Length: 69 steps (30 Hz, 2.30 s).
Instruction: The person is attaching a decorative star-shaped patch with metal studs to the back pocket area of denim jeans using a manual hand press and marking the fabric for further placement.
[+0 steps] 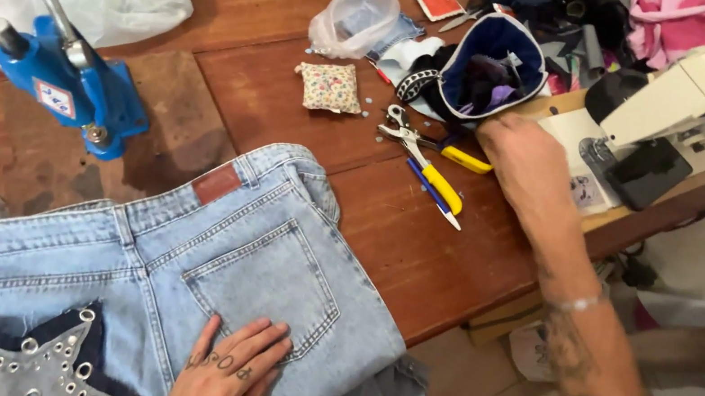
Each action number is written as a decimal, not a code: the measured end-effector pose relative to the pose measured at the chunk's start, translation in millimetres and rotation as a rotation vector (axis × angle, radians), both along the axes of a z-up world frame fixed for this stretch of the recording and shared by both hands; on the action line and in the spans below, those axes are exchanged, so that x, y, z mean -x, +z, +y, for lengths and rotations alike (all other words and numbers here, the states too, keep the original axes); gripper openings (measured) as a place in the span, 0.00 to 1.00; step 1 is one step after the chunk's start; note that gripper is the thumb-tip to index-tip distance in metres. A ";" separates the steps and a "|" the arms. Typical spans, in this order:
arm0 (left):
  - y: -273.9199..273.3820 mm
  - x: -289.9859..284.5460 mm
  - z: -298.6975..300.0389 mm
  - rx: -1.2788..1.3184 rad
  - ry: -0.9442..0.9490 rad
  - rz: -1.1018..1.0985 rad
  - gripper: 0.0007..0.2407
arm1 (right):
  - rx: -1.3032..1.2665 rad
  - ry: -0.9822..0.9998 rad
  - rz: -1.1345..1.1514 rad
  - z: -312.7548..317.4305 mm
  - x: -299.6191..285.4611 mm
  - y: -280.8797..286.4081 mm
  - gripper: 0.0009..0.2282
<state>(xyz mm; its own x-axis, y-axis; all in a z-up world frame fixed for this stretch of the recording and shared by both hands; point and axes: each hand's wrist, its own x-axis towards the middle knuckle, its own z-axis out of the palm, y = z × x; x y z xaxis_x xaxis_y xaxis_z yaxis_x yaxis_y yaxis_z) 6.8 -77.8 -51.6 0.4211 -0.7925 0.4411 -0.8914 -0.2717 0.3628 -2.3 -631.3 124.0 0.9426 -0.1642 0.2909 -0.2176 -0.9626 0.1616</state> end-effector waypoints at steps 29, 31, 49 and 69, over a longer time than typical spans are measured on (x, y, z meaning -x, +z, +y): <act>65.0 24.5 1.6 0.145 0.049 0.148 0.18 | -0.913 -0.170 -0.020 124.4 85.8 2.1 0.07; 83.0 42.2 -4.2 0.177 0.064 0.164 0.19 | -1.347 -0.008 -0.168 180.1 126.2 6.6 0.06; 53.8 125.1 -11.0 0.074 -0.057 0.556 0.17 | -1.434 0.260 -0.206 326.2 193.0 -68.8 0.16; 81.8 113.9 -16.8 0.140 -0.190 0.754 0.17 | -1.386 0.605 -0.280 317.4 168.5 -43.7 0.12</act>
